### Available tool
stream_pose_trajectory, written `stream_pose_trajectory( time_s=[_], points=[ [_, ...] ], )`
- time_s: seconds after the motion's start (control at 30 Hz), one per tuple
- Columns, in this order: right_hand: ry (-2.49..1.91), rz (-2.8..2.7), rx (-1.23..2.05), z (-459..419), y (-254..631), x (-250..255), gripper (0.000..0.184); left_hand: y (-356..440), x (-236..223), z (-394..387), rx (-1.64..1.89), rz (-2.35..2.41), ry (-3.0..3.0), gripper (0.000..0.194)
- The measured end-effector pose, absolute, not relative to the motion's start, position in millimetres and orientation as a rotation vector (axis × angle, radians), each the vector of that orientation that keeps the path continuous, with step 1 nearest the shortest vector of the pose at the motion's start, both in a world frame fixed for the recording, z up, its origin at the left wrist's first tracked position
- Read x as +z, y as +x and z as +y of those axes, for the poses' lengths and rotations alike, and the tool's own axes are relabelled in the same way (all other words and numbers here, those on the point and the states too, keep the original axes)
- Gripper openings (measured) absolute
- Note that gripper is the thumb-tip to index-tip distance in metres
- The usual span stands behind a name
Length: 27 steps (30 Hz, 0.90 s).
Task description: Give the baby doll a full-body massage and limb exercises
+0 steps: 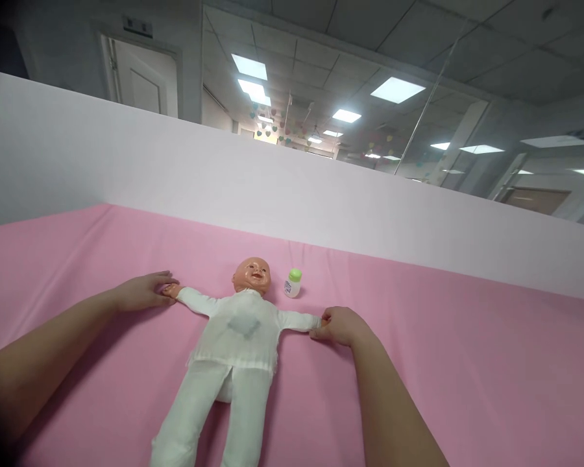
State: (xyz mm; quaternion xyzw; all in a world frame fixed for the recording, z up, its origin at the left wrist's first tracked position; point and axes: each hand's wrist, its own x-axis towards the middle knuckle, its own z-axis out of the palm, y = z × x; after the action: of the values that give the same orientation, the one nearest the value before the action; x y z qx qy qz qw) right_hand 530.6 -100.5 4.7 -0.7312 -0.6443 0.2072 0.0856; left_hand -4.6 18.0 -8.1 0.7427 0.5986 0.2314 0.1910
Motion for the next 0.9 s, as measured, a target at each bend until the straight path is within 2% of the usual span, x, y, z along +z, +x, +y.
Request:
stream_pose_trajectory(
  time_s=[0.17, 0.3, 0.4, 0.53, 0.6, 0.73, 0.9],
  points=[
    [-2.173, -1.924, 0.476, -88.5, 530.7, -6.7, 0.061, 7.8, -1.1, 8.8, 0.509, 1.801, 2.125, 0.038],
    [-2.279, -1.874, 0.517, -83.8, 536.7, -12.7, 0.070, 17.5, 4.7, 2.3, 0.762, 1.683, 1.875, 0.032],
    [-2.258, -1.849, 0.562, -84.0, 539.6, -14.5, 0.065, 19.4, 2.2, 2.4, 0.874, 1.507, 1.602, 0.035],
    [-1.953, -1.863, 0.907, -89.9, 544.3, -11.7, 0.045, 16.1, -1.7, 4.5, 0.873, 1.323, 1.354, 0.033],
    [-1.791, -1.813, 1.103, -93.5, 548.4, -9.7, 0.040, 13.4, -1.8, 5.4, 0.901, 1.262, 1.269, 0.034],
    [-1.553, -1.584, 1.305, -95.1, 556.4, -13.2, 0.044, 8.8, -3.3, 9.4, 0.973, 1.240, 1.165, 0.038],
    [-1.259, -1.161, 1.292, -86.6, 558.4, -32.9, 0.054, 9.4, -9.2, 13.7, 1.087, 1.270, 1.127, 0.043]
  ],
)
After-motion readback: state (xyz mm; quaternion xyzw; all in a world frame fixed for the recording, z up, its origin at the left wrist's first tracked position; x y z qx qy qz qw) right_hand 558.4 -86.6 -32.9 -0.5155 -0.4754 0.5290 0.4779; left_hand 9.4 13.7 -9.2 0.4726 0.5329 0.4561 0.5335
